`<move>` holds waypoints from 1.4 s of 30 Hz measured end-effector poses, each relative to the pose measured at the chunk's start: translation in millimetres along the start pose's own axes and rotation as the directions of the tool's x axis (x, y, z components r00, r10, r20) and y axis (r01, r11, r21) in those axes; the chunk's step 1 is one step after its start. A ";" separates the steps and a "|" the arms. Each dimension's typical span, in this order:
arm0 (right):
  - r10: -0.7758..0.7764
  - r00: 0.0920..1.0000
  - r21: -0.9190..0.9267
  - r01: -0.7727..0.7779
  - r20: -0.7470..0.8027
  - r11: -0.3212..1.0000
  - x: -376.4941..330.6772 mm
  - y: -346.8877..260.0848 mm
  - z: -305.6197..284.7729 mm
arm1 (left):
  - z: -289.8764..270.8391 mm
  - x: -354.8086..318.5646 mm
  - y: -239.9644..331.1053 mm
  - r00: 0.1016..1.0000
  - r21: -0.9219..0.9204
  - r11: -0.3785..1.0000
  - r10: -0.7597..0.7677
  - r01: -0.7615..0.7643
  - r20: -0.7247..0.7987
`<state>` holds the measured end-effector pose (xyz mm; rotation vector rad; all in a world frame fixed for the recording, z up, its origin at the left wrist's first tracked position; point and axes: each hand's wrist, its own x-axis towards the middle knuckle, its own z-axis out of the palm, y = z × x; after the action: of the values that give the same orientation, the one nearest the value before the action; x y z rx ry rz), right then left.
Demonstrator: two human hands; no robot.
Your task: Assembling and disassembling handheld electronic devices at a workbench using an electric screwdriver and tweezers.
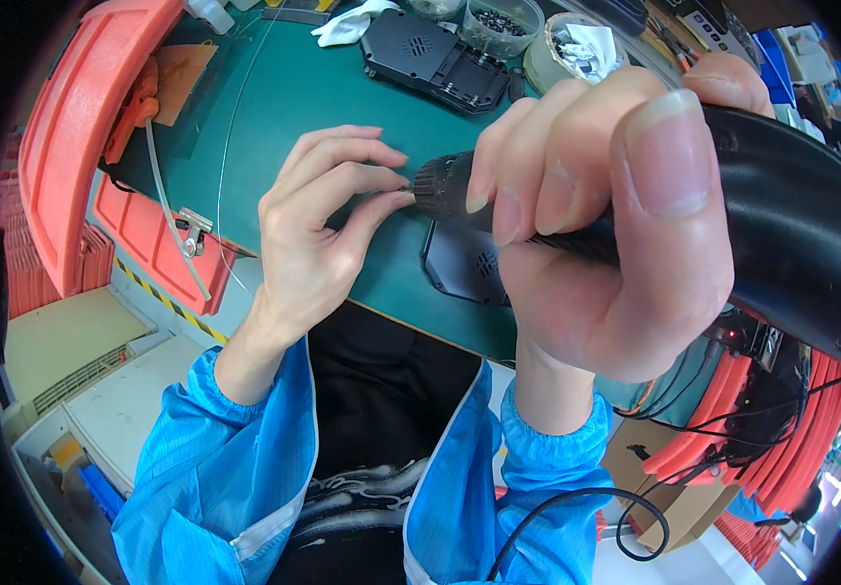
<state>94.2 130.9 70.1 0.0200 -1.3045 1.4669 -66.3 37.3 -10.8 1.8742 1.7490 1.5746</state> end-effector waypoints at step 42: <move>0.151 0.973 -0.195 -0.117 0.174 0.974 -41.3 -37.8 7.6 | 14.9 -21.9 19.8 0.934 -0.089 0.995 0.078 -0.049 0.349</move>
<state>131.8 88.8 72.9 -0.0533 -1.6193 1.4802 -37.8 21.4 -16.4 2.0388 1.4645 1.2093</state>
